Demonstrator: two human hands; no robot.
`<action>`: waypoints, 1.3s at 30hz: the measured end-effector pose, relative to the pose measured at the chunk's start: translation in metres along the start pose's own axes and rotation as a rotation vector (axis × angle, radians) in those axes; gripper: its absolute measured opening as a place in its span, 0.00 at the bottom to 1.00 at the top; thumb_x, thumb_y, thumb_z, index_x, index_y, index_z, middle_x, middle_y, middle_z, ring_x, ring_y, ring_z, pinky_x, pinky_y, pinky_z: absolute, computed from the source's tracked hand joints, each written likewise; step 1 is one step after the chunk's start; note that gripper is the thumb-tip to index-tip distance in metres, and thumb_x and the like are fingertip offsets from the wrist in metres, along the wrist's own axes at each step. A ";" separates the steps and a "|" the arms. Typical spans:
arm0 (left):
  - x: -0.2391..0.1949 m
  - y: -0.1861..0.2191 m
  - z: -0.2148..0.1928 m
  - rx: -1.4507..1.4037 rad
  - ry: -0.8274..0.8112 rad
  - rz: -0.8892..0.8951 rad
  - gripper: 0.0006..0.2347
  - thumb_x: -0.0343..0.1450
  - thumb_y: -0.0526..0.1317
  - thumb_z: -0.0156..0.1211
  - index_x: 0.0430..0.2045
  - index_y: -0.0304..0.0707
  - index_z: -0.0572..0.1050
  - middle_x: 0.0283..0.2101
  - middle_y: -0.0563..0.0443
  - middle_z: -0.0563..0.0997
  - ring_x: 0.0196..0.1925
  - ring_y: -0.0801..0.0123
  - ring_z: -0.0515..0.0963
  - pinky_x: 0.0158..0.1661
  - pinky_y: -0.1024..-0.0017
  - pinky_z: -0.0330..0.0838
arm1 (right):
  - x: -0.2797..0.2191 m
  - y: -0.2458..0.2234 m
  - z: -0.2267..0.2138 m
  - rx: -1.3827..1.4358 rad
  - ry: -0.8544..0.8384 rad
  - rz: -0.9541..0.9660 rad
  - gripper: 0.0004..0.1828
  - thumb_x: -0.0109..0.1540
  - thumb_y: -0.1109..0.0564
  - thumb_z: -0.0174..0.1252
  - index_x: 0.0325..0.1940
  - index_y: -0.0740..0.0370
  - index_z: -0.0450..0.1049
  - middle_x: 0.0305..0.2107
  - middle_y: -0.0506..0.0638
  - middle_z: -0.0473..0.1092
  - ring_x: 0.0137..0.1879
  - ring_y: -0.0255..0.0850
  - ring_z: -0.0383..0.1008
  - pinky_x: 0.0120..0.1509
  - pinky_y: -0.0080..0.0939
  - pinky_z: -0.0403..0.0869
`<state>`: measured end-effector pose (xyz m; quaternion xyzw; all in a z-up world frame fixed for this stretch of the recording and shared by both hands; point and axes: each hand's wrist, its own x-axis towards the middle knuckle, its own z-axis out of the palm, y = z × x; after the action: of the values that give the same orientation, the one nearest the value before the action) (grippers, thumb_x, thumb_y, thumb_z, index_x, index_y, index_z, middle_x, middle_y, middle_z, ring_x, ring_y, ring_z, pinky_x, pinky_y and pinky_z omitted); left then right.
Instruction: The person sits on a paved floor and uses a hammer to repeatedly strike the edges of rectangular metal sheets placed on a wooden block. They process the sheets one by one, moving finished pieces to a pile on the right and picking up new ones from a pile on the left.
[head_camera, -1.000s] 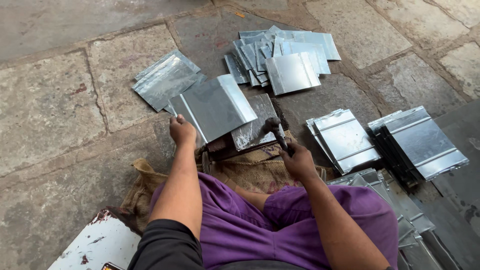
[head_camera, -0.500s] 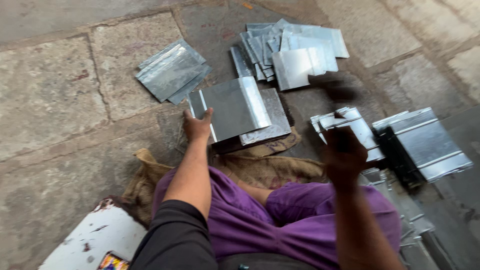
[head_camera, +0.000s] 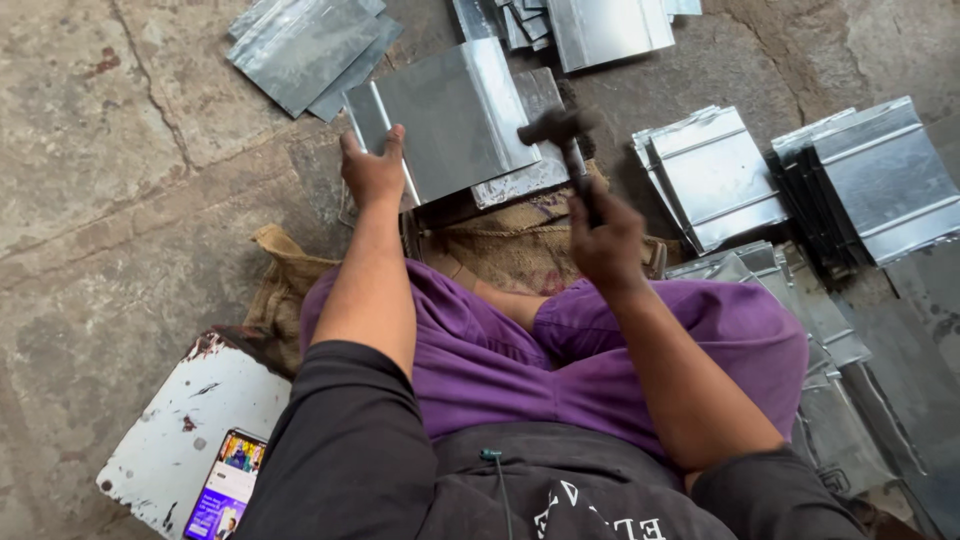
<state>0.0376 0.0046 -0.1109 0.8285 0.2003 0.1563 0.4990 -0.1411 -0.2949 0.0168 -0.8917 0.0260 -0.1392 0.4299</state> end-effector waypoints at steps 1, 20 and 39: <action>-0.001 0.007 -0.002 0.014 -0.003 0.013 0.30 0.64 0.58 0.72 0.48 0.31 0.70 0.48 0.34 0.82 0.50 0.43 0.83 0.50 0.54 0.76 | -0.001 -0.009 -0.008 0.002 0.030 0.086 0.14 0.72 0.57 0.59 0.59 0.68 0.78 0.34 0.57 0.79 0.37 0.42 0.79 0.41 0.40 0.76; -0.004 0.022 -0.004 0.113 -0.058 0.003 0.42 0.66 0.57 0.72 0.69 0.31 0.58 0.59 0.27 0.75 0.60 0.39 0.76 0.56 0.54 0.72 | 0.018 -0.059 -0.082 0.699 0.300 -0.204 0.16 0.59 0.66 0.58 0.51 0.64 0.74 0.31 0.41 0.68 0.33 0.27 0.63 0.35 0.27 0.61; -0.012 0.040 -0.011 0.012 -0.048 0.013 0.37 0.66 0.54 0.71 0.66 0.30 0.64 0.57 0.30 0.78 0.57 0.43 0.79 0.55 0.58 0.74 | 0.012 -0.039 -0.067 0.372 0.319 -0.417 0.06 0.73 0.60 0.59 0.50 0.68 0.76 0.33 0.48 0.73 0.37 0.32 0.71 0.39 0.32 0.68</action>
<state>0.0294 -0.0099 -0.0709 0.8363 0.1837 0.1385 0.4978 -0.1508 -0.3235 0.0896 -0.7508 -0.1160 -0.3648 0.5383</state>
